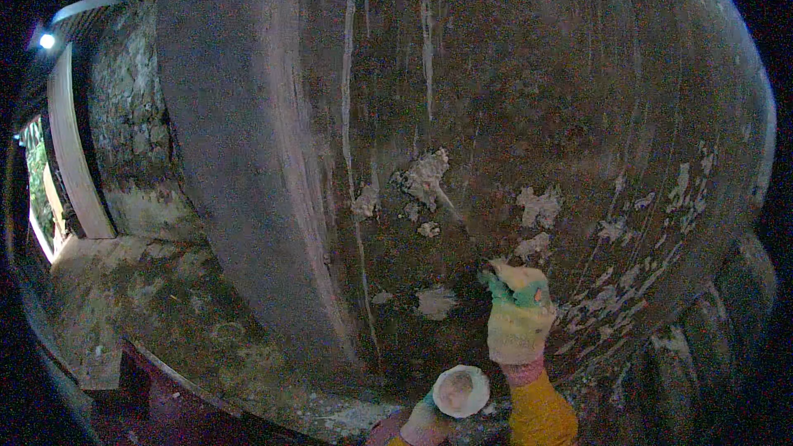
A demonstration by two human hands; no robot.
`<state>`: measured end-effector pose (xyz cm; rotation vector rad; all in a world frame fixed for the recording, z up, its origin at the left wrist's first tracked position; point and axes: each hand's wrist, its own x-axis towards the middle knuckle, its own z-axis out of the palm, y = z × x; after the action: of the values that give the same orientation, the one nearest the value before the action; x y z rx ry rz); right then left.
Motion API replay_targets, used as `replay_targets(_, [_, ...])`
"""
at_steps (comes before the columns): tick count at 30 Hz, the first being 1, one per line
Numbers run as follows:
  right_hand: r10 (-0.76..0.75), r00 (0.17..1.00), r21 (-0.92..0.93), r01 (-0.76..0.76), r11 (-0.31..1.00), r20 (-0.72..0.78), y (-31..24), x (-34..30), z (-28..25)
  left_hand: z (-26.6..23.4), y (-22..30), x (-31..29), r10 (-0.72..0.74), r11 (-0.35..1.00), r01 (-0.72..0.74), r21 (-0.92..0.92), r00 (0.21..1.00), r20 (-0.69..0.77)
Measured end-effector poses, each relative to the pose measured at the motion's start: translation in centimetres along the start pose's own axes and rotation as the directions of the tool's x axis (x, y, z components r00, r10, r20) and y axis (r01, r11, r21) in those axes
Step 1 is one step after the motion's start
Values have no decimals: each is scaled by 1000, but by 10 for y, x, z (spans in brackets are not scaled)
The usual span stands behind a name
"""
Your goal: Applying putty to holes in a concrete wall using a small scraper.
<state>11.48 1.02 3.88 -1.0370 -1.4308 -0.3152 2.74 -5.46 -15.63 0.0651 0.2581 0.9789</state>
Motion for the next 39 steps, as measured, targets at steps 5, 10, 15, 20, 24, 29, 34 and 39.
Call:
replay_targets(5, [-97, 995, -177, 93, 980, -15, -4, 4, -2, 5, 6, -9, -119, 993, 119, -20, 992, 29])
replay_targets(10, [-72, 997, -96, 73, 993, 16, -7, 4, -1, 0, 3, -5, -23, 1000, 25, -15, 996, 88])
replay_targets(15, [72, 997, 33, -72, 997, 4, -4, 1, 0, -11, -1, -2, -20, 999, 22, -25, 997, 71])
replay_targets(20, [119, 992, 28, -120, 992, 43, -4, 1, 0, -16, -5, 1, 19, 1000, -18, -14, 1000, 25])
replay_targets(24, [-15, 1000, -33, 14, 999, -12, -1, 0, -2, -13, 1, 6, -41, 999, 37, 40, 993, 112])
replay_targets(29, [-1, 1000, -26, 1, 1000, 7, 6, -3, 0, -3, 4, -5, -47, 997, 60, -57, 979, 199])
replay_targets(34, [23, 1000, 17, -23, 1000, 1, 10, -8, 0, 0, 1, -7, -42, 999, 42, 23, 999, -18])
replay_targets(39, [150, 961, 76, -171, 982, 233, 18, -8, -10, -3, 1, -4, -33, 997, 43, -68, 991, 133])
